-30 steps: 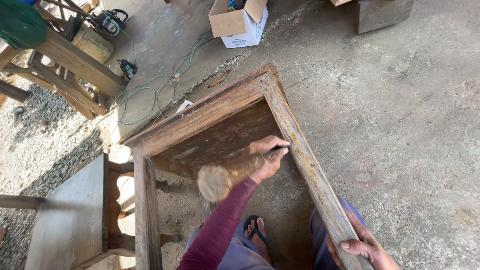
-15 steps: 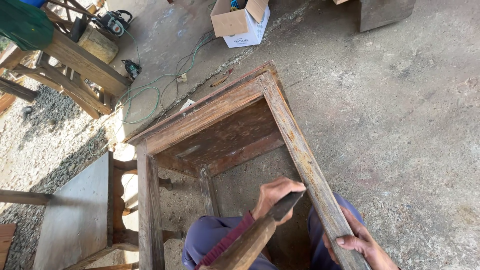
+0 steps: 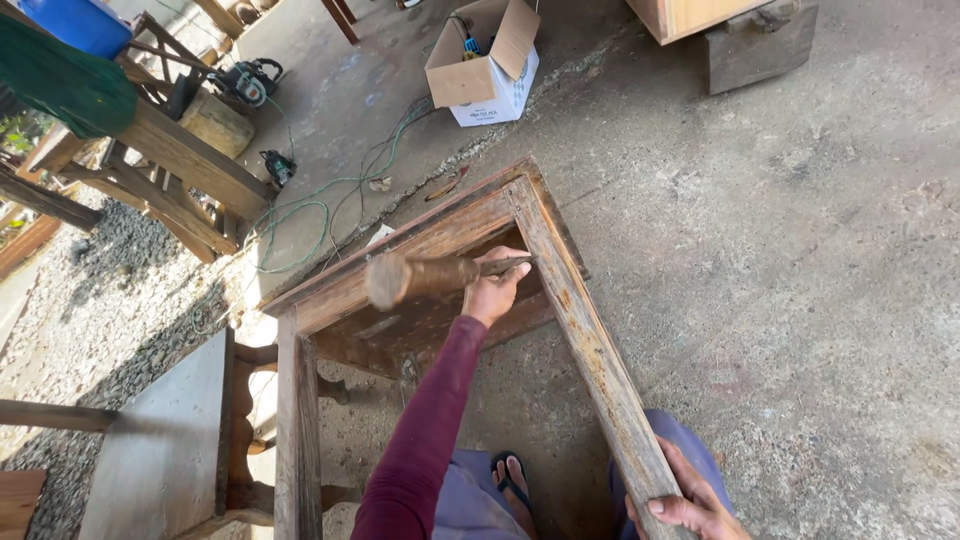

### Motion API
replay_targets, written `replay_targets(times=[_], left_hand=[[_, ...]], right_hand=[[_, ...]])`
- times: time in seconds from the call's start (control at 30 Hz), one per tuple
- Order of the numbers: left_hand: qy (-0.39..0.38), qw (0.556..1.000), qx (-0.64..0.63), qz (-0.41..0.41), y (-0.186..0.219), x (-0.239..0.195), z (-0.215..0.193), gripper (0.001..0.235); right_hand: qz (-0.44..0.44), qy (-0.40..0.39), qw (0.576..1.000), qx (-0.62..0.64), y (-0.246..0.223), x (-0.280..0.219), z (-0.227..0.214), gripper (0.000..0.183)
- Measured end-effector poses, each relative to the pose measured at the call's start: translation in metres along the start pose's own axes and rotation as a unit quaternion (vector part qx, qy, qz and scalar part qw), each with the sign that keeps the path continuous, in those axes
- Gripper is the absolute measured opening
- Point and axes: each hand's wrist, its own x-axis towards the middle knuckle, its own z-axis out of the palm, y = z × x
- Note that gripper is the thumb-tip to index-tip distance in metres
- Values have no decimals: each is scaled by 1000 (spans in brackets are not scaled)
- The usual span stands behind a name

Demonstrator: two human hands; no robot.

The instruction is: The person kneels on the ground beside an old wooden chair frame and uses a chisel and a wooden mallet to knock its joints apart. They position the chisel at the rail joints, strike it with the mallet, and work around the frame to separate the wooden rails from the legs.

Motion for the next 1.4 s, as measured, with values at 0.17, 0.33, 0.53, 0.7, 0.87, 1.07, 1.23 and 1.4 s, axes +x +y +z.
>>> replay_targets(times=[0.17, 0.33, 0.53, 0.7, 0.87, 1.07, 1.23, 1.4], left_hand=[[46, 969, -173, -172, 14, 15, -6, 11], [3, 977, -145, -156, 52, -5, -18, 11], [8, 995, -79, -58, 89, -28, -18, 12], [41, 994, -99, -7, 107, -62, -3, 3], [-1, 983, -184, -3, 158, -78, -25, 13], [-23, 982, -183, -35, 208, -98, -43, 10], [-23, 978, -208, -21, 230, -105, -52, 21], [-16, 974, -221, -46, 225, -107, -46, 19]], right_hand=[[31, -17, 999, 26, 1, 1, 0, 113], [24, -18, 999, 29, -7, -1, 5, 112], [32, 1, 999, 24, -26, -10, 20, 111], [39, 52, 998, 18, -28, -12, 25, 109], [47, 40, 997, 38, -27, -11, 24, 106], [65, 62, 996, 27, -34, -14, 29, 105], [39, 37, 999, -1, -26, -9, 22, 105], [29, 29, 999, -5, -25, -8, 19, 105]])
